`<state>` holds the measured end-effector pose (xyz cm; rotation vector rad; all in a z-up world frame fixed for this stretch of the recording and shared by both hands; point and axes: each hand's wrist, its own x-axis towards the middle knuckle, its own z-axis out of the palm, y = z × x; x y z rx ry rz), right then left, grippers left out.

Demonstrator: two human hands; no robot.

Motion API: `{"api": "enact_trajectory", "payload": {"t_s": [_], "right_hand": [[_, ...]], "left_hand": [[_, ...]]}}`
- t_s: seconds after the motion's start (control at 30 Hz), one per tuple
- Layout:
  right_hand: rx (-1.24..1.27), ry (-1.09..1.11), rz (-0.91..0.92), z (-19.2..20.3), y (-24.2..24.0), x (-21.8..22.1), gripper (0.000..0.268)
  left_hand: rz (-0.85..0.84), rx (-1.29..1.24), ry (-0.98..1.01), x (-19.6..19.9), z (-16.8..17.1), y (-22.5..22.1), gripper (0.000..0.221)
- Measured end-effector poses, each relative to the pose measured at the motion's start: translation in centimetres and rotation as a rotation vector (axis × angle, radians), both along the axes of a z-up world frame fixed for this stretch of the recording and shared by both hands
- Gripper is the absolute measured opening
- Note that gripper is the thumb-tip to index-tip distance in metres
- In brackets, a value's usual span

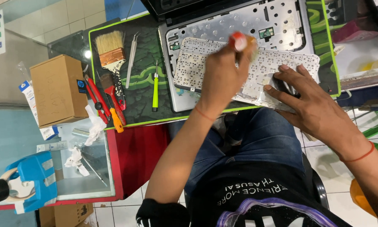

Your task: Cleaning a laptop keyboard and its internal housing using brushes, tweezers, and wipes.

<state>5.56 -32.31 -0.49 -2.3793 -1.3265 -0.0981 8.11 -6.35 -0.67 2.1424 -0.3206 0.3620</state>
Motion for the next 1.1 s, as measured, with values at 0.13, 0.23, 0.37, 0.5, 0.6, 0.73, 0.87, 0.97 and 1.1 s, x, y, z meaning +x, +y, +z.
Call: {"api": "enact_trajectory", "payload": {"t_s": [0.13,0.23,0.37,0.5,0.6,0.73,0.87,0.97,1.1], "right_hand": [[-0.116,-0.264,-0.108,0.0,-0.2,-0.4,0.046],[-0.207,-0.327,-0.165,-0.9,-1.0,-0.5,0.048],[-0.18,-0.402,-0.191,0.6,0.0,-1.0,0.049],[-0.17,-0.375,-0.169,0.4,-0.1,-1.1,0.05],[-0.188,-0.363,-0.142,0.6,0.0,-0.5,0.052],[-0.326,-0.455,-0.162,1.0,0.0,-1.1,0.057],[-0.339,-0.43,-0.155,2.0,0.1,-1.0,0.068],[-0.167,-0.251,-0.162,2.7,0.2,-0.8,0.048],[0.262,-0.151,-0.194,2.8,1.7,-0.4,0.028]], "left_hand": [[-0.201,-0.102,-0.173,-0.1,4.9,-3.4,0.066],[-0.209,-0.062,0.029,0.0,1.4,-3.3,0.046],[0.21,0.069,-0.024,-0.6,1.6,4.7,0.025],[0.299,0.216,-0.261,-7.6,2.7,7.3,0.01],[0.369,0.241,-0.322,-9.9,2.2,11.6,0.012],[0.553,0.163,-0.238,-11.7,4.5,11.5,0.028],[0.4,0.079,-0.246,-11.0,2.4,10.0,0.019],[0.508,-0.063,-0.094,-9.9,1.4,10.8,0.021],[0.535,-0.124,-0.046,-10.4,1.4,10.5,0.017]]}}
